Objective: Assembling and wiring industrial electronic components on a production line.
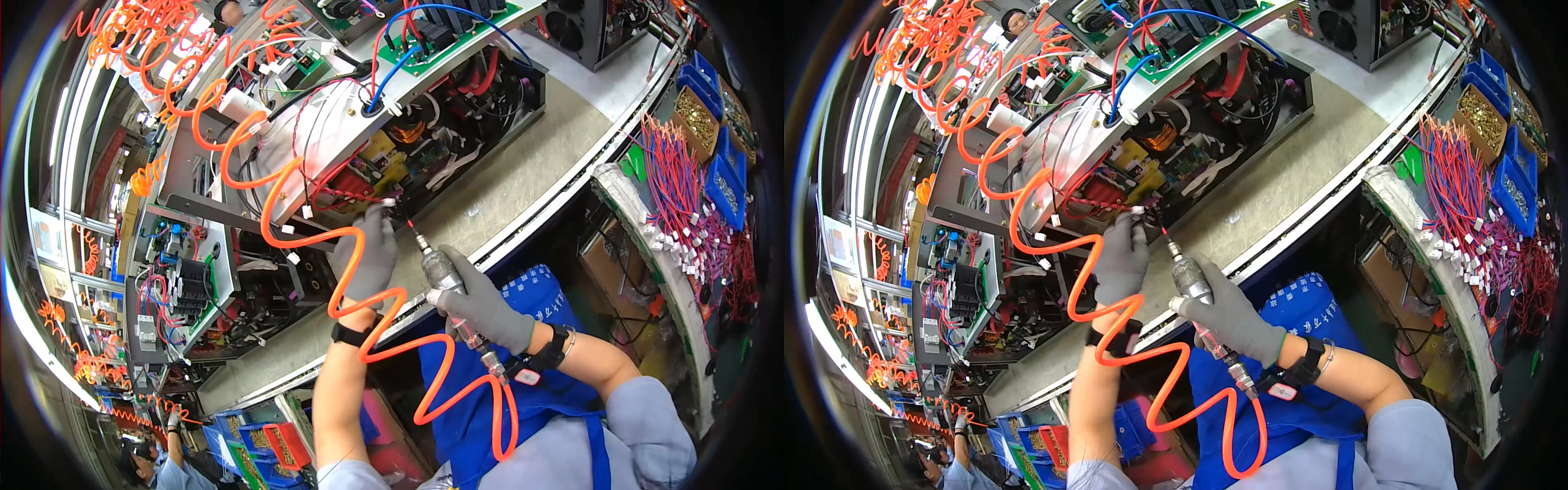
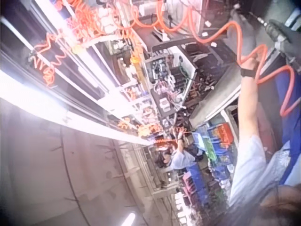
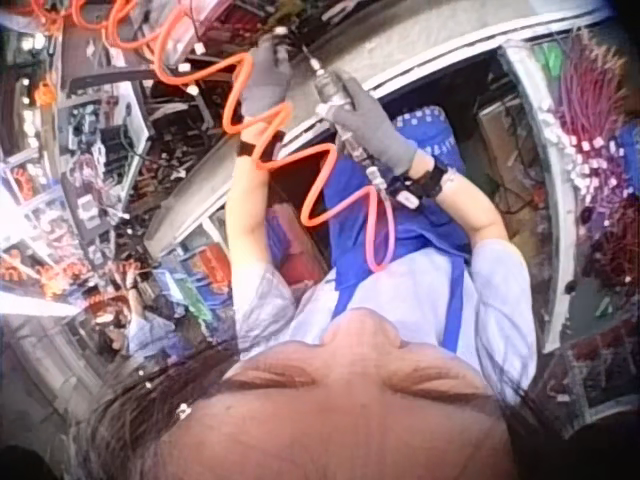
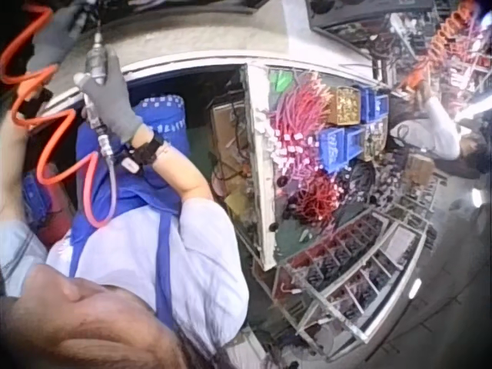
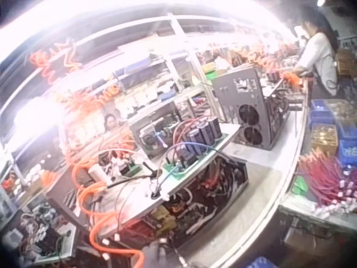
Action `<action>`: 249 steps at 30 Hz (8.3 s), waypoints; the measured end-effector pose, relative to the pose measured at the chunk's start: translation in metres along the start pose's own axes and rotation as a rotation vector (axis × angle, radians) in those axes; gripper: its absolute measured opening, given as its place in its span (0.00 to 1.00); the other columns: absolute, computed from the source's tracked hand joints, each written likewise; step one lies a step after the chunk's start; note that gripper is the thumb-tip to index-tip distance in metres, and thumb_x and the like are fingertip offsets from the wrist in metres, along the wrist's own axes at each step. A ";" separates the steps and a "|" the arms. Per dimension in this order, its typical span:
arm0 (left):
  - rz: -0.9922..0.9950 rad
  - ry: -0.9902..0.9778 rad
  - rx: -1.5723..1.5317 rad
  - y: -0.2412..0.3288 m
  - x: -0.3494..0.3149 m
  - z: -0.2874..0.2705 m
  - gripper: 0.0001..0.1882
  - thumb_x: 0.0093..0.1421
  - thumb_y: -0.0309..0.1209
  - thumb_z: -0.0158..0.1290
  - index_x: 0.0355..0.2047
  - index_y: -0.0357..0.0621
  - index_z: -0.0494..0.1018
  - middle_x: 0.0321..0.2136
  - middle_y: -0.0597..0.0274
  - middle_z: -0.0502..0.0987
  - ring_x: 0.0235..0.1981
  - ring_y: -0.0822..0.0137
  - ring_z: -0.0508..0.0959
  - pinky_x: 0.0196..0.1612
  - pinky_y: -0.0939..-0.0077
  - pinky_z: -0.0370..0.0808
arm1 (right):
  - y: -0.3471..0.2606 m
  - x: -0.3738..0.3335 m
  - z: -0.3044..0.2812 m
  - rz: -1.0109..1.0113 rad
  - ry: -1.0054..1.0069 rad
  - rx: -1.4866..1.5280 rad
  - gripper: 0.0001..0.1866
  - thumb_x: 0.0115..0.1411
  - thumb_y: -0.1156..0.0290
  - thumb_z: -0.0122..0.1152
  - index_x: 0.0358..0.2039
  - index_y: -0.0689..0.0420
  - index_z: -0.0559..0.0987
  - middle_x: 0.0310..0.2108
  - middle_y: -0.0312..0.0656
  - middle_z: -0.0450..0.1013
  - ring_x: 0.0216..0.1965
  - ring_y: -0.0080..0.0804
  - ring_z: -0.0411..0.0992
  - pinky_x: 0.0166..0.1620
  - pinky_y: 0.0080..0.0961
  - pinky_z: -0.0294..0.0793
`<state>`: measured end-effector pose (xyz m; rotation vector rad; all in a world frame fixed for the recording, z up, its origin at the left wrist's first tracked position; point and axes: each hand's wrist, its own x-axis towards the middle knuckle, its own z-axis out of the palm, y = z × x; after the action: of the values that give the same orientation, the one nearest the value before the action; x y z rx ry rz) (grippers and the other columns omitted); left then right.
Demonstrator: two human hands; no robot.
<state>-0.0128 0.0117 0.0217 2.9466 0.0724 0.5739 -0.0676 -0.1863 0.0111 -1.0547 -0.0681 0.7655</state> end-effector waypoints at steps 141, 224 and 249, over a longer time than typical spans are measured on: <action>-0.268 0.069 -0.198 -0.042 -0.045 0.079 0.27 0.58 0.55 0.51 0.22 0.41 0.75 0.15 0.49 0.74 0.19 0.44 0.76 0.22 0.54 0.72 | 0.036 0.020 -0.005 -0.093 -0.110 -0.204 0.46 0.56 0.70 0.61 0.69 0.52 0.45 0.33 0.44 0.70 0.19 0.23 0.71 0.21 0.21 0.72; -0.668 -0.383 -1.152 0.042 -0.211 0.026 0.16 0.65 0.37 0.50 0.46 0.37 0.75 0.29 0.61 0.80 0.27 0.75 0.78 0.30 0.80 0.75 | 0.070 0.047 -0.038 0.165 -0.532 0.771 0.25 0.60 0.52 0.56 0.48 0.59 0.69 0.22 0.43 0.71 0.15 0.32 0.70 0.18 0.26 0.73; -0.730 -0.660 -1.485 0.058 -0.215 0.017 0.15 0.66 0.37 0.50 0.39 0.34 0.72 0.23 0.62 0.76 0.23 0.76 0.75 0.26 0.81 0.72 | 0.053 0.033 -0.011 0.027 -0.082 -0.199 0.44 0.56 0.69 0.60 0.68 0.55 0.47 0.38 0.41 0.68 0.32 0.24 0.71 0.30 0.22 0.76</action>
<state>-0.2044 -0.0637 -0.0646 1.3521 0.4018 -0.3687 -0.0666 -0.1611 -0.0467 -1.2146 -0.2037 0.8391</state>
